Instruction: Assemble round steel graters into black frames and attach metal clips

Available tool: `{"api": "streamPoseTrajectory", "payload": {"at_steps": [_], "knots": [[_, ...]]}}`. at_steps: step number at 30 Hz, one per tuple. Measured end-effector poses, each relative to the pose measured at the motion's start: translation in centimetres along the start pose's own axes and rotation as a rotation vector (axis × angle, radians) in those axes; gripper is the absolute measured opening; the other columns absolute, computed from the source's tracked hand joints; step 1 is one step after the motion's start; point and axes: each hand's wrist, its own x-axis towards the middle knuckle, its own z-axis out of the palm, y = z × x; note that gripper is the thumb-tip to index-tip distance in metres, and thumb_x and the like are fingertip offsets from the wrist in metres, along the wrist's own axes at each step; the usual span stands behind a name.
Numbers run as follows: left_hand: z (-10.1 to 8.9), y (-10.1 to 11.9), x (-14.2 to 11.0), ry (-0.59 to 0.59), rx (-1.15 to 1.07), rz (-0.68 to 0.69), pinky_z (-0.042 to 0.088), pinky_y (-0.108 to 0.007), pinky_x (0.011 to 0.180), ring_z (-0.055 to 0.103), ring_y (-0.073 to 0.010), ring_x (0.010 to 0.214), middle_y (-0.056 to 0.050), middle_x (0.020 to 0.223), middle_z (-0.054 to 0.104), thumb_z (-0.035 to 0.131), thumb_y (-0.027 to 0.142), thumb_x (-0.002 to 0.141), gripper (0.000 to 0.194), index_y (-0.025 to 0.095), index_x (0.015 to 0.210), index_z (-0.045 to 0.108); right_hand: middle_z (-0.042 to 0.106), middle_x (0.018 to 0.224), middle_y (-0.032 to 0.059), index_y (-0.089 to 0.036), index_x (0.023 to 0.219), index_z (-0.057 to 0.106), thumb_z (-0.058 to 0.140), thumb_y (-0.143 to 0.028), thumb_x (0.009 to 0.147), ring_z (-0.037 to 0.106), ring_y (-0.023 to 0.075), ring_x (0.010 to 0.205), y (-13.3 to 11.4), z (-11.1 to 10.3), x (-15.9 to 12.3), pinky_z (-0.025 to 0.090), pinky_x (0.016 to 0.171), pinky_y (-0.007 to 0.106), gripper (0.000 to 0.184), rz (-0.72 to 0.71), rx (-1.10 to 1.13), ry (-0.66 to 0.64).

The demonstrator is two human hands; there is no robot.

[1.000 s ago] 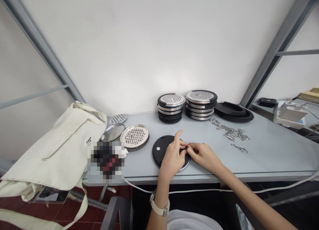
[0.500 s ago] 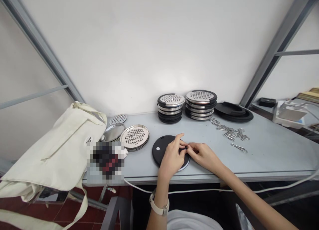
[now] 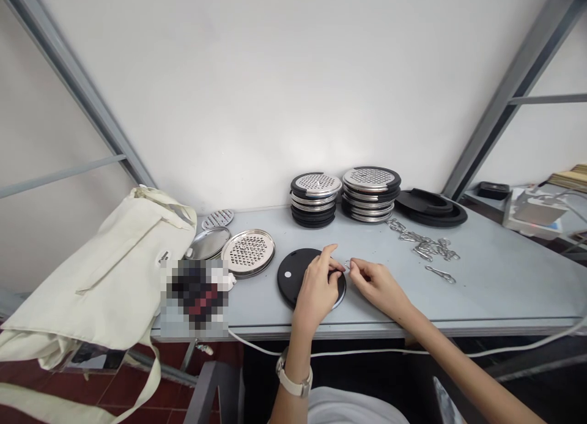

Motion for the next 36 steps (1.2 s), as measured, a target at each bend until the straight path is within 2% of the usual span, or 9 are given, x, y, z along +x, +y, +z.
{"api": "streamPoseTrajectory", "payload": {"at_steps": [8,12,15,18,23,27,32,36], "knots": [[0.1,-0.2,0.0,-0.005,0.028,0.013,0.042,-0.036,0.096,0.057,-0.0181,0.102,-0.002,0.098,0.066,0.046,0.005,0.084,0.048,0.025,0.128,0.044,0.043,0.054,-0.0043,-0.022,0.065,0.036,0.033,-0.037,0.094,0.041,0.0118,0.050,0.3,0.3,0.3,0.031,0.053,0.023,0.033,-0.012,-0.052,0.017],[0.1,-0.3,0.1,-0.010,0.041,0.019,0.042,-0.037,0.097,0.055,-0.0186,0.102,-0.002,0.099,0.066,0.045,0.005,0.085,0.047,0.024,0.127,0.044,0.050,0.057,-0.0025,-0.023,0.073,0.039,0.029,-0.036,0.095,0.047,0.0146,0.049,0.9,0.4,0.5,0.031,0.053,0.025,0.027,0.078,-0.239,0.097],[0.1,-0.2,0.1,-0.019,0.042,0.022,0.042,-0.037,0.098,0.055,-0.0185,0.102,-0.002,0.099,0.066,0.045,0.005,0.085,0.047,0.024,0.127,0.044,0.058,0.061,0.0015,-0.022,0.080,0.043,0.029,-0.032,0.095,0.054,0.0175,0.053,1.8,0.0,0.8,0.030,0.052,0.026,0.024,0.169,-0.413,0.106],[0.0,-0.2,0.0,-0.018,0.038,0.019,0.041,-0.037,0.097,0.055,-0.0187,0.102,-0.002,0.099,0.066,0.044,0.005,0.084,0.047,0.024,0.127,0.044,0.065,0.069,0.0066,-0.020,0.085,0.050,0.029,-0.031,0.096,0.061,0.0206,0.061,3.3,-1.3,1.2,0.031,0.055,0.027,0.026,0.203,-0.563,0.120],[0.1,-0.2,-0.1,-0.011,0.026,0.015,0.041,-0.036,0.097,0.055,-0.0184,0.100,-0.003,0.099,0.066,0.044,0.005,0.084,0.047,0.022,0.128,0.044,0.070,0.080,0.0138,-0.015,0.090,0.058,0.033,-0.029,0.095,0.064,0.0253,0.070,6.5,-5.0,1.7,0.034,0.060,0.030,0.029,0.280,-0.814,0.217],[0.2,-0.2,-0.1,-0.003,0.041,0.024,0.041,-0.037,0.096,0.055,-0.0189,0.100,-0.003,0.098,0.066,0.043,0.008,0.087,0.043,0.022,0.127,0.044,0.070,0.086,0.0178,-0.010,0.095,0.060,0.028,-0.024,0.097,0.064,0.0283,0.078,7.3,-6.6,1.8,0.035,0.068,0.034,0.036,0.298,-0.949,0.241],[0.0,0.3,0.0,0.096,0.013,0.042,0.044,-0.034,0.091,0.057,-0.0180,0.099,-0.004,0.098,0.065,0.036,0.016,0.094,0.031,0.022,0.123,0.047,0.069,0.096,0.0202,-0.007,0.095,0.062,0.026,-0.018,0.097,0.062,0.0297,0.088,7.5,-6.4,1.8,0.035,0.073,0.037,0.037,0.295,-0.989,0.196],[-0.8,1.5,-0.2,0.194,-0.028,0.081,0.045,-0.029,0.088,0.060,-0.0144,0.093,-0.003,0.099,0.065,0.038,0.014,0.093,0.027,0.023,0.115,0.053,0.068,0.093,0.0200,-0.007,0.102,0.064,0.028,-0.017,0.095,0.060,0.0297,0.085,8.3,-6.4,1.6,0.035,0.076,0.039,0.038,0.310,-1.021,0.183]]}}
